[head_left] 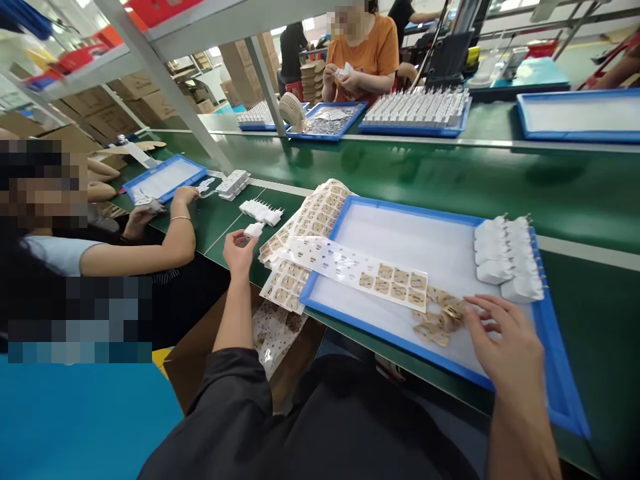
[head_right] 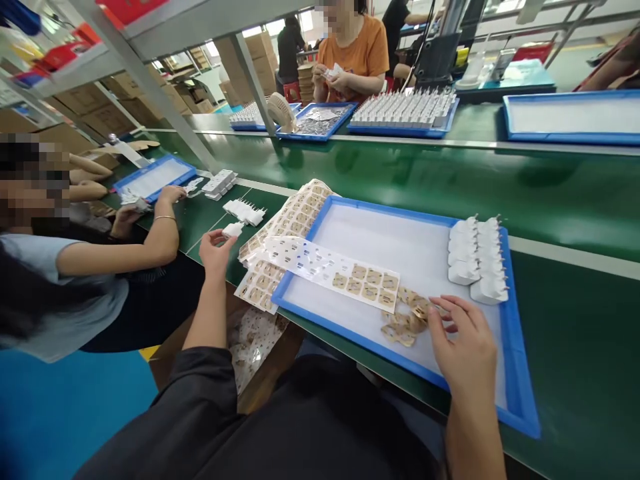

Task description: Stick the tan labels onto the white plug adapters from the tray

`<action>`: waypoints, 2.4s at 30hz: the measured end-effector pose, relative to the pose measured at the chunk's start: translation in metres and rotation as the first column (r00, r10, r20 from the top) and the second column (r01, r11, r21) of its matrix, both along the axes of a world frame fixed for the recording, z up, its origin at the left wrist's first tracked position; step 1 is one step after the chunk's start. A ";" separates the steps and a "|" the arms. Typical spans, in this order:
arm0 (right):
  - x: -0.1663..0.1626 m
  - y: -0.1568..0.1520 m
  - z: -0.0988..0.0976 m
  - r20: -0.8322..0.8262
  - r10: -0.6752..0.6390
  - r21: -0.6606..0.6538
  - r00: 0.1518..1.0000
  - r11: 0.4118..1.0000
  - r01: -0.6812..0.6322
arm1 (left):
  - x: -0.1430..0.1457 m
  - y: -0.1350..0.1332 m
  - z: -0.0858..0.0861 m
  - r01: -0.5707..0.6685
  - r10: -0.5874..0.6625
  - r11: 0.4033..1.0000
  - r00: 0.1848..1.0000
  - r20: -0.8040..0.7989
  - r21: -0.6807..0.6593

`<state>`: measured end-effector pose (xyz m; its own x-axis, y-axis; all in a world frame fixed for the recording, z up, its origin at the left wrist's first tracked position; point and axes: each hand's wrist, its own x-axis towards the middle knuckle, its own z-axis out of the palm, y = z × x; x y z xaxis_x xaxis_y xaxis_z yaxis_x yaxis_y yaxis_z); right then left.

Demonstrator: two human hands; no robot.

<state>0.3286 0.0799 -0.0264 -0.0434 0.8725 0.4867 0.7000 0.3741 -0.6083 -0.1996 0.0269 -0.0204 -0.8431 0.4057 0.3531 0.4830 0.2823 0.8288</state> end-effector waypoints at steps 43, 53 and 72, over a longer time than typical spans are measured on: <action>-0.092 -0.012 0.024 0.348 0.422 0.224 0.837 0.830 -0.511 | 0.214 0.058 0.073 0.974 -0.764 -0.057 0.099 0.638 -0.220; -0.086 0.000 0.027 0.483 0.472 0.302 0.738 0.701 -0.646 | 0.218 0.063 0.070 0.988 -0.674 -0.075 0.048 0.737 -0.133; -0.020 -0.030 0.020 -0.293 0.336 -0.001 0.895 0.936 -0.351 | 0.261 0.094 0.066 0.640 -0.964 0.245 0.080 -0.253 -0.729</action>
